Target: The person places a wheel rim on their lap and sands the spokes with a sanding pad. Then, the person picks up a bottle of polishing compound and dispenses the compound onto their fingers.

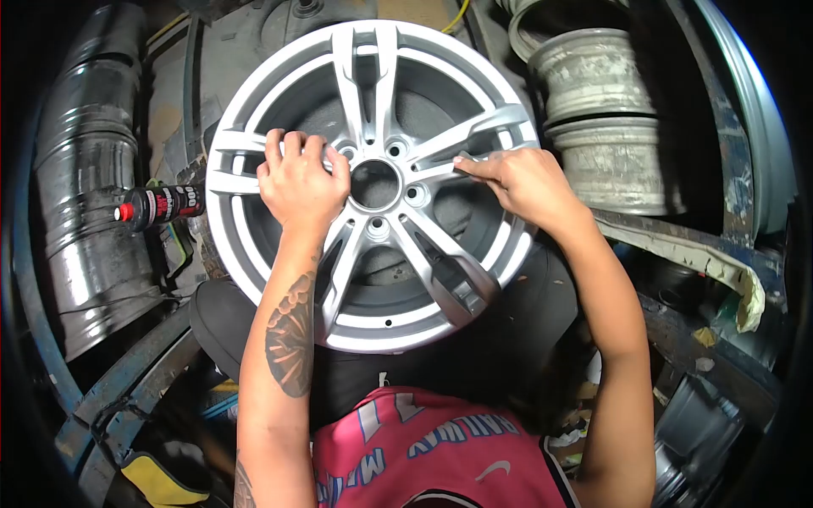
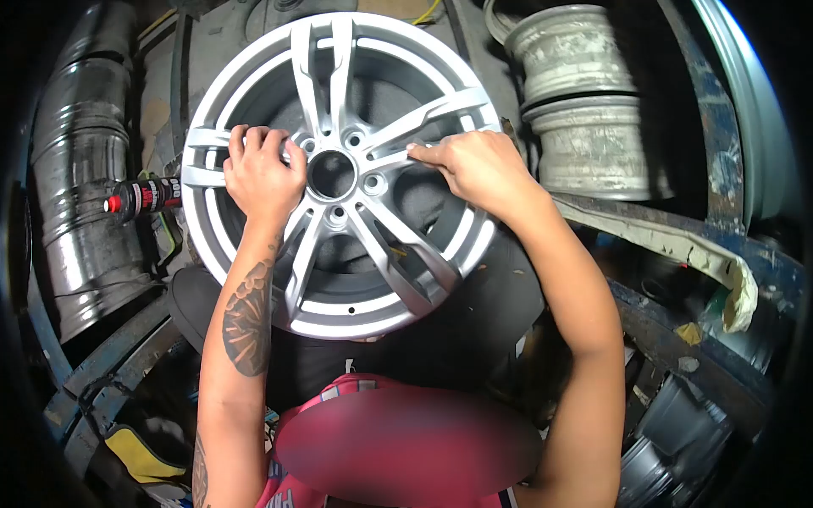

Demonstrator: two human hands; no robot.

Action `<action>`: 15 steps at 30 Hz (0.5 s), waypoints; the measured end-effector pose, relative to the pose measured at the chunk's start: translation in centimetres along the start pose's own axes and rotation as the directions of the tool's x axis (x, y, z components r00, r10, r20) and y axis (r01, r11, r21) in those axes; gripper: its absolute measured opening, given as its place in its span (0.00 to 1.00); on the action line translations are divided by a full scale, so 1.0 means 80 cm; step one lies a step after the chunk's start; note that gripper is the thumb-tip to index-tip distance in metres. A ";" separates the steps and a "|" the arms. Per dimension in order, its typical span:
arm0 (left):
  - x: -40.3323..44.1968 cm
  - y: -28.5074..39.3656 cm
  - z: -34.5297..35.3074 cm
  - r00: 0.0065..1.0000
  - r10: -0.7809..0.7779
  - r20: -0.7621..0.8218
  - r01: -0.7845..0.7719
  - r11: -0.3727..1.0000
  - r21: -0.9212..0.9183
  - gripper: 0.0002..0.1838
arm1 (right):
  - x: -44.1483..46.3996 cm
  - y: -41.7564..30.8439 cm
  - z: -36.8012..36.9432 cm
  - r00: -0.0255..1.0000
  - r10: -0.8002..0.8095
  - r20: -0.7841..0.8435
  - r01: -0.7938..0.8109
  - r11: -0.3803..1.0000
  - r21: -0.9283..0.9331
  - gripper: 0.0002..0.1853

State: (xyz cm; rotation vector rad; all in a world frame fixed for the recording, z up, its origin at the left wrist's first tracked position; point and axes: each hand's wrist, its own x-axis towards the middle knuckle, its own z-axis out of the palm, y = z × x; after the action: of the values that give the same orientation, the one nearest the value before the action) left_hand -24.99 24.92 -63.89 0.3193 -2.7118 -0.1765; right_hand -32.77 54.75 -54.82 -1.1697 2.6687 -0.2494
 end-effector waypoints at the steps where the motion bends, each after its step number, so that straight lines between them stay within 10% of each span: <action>1: 0.004 0.000 0.001 1.000 0.006 -0.014 -0.006 1.000 0.009 0.12 | -0.006 0.001 -0.004 0.999 0.030 0.031 -0.029 0.999 -0.017 0.19; 8: 0.002 0.001 0.000 1.000 -0.010 0.010 0.010 1.000 0.019 0.11 | -0.004 -0.015 -0.016 0.982 -0.103 -0.157 0.075 0.981 -0.177 0.28; 12: 0.007 -0.001 0.003 0.999 0.023 -0.032 -0.023 1.000 0.009 0.10 | -0.009 -0.004 -0.013 0.992 -0.010 0.128 0.041 0.968 -0.246 0.27; 15: 0.002 0.001 0.002 1.000 0.008 -0.017 -0.008 1.000 0.007 0.10 | -0.003 -0.022 -0.018 0.995 -0.088 0.045 0.097 0.957 -0.273 0.26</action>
State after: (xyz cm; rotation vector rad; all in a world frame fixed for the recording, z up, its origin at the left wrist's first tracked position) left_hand -25.22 24.92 -63.92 0.3105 -2.6967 -0.1613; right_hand -31.73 53.86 -52.96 -1.3664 2.6854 0.1309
